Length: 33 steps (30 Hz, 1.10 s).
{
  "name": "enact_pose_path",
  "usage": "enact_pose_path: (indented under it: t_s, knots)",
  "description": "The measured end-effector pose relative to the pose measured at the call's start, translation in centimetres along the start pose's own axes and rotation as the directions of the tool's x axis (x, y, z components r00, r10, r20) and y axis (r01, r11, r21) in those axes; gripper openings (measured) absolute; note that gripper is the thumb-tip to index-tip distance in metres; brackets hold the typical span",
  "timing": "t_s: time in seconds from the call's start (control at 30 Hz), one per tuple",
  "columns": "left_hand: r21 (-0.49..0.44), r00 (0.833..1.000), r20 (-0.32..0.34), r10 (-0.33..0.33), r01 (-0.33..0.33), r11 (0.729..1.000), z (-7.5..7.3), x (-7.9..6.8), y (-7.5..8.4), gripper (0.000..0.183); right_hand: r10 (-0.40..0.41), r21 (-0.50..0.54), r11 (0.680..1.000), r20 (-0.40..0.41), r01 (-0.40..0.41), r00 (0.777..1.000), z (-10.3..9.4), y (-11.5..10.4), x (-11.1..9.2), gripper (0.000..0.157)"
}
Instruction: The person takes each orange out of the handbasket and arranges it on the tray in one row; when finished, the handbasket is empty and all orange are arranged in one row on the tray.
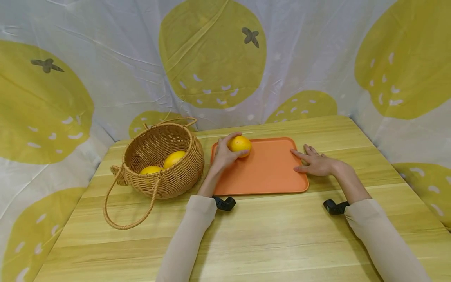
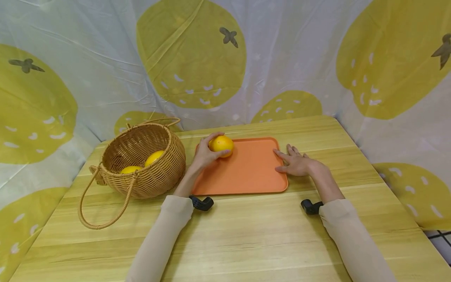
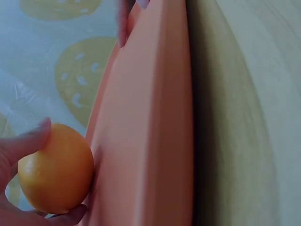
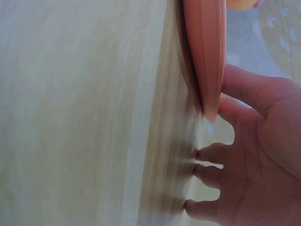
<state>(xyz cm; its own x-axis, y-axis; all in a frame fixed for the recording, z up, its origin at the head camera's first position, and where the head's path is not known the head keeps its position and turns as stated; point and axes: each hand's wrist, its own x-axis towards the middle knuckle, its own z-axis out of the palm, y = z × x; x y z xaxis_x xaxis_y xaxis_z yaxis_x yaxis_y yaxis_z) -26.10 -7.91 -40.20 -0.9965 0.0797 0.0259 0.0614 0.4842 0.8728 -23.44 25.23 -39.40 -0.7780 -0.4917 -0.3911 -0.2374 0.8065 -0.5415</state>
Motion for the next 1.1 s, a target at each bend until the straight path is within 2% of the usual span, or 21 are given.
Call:
enact_pose_path:
  t_s: [0.1, 0.27, 0.4, 0.6, 0.87, 1.1]
  knots:
    - [0.026, 1.000, 0.009, 0.017, -0.017, 1.000, -0.2, 0.0, 0.0, 0.069, -0.001, 0.000, 1.000, -0.001, 0.001, 1.000, 0.0, 0.0, 0.1, 0.082]
    - [-0.029, 0.999, 0.031, 0.010, -0.009, 1.000, -1.0, -0.1, -0.2, 0.076, -0.003, -0.006, 1.000, -0.002, 0.003, 1.000, 0.0, -0.1, 0.1, 0.081]
    - [-0.013, 0.999, 0.044, 0.002, -0.002, 1.000, -1.6, -0.1, -0.4, 0.075, -0.002, -0.007, 1.000, 0.000, 0.002, 1.000, 0.0, -0.1, 0.1, 0.081]
    - [0.025, 0.997, 0.069, 0.027, -0.029, 0.999, -2.2, -0.2, -0.8, 0.076, -0.003, -0.002, 1.000, -0.003, 0.003, 1.000, -0.1, 0.1, -0.1, 0.081]
    - [-0.029, 0.990, 0.129, 0.060, -0.057, 0.998, -2.9, -0.5, -0.8, 0.072, 0.003, 0.025, 1.000, 0.002, -0.003, 1.000, -0.4, 0.4, -0.6, 0.083]
    - [-0.022, 0.984, 0.161, 0.079, -0.076, 0.997, -3.2, -0.5, -0.7, 0.069, 0.013, 0.037, 0.999, 0.008, -0.013, 1.000, -0.7, 1.0, -0.9, 0.083]
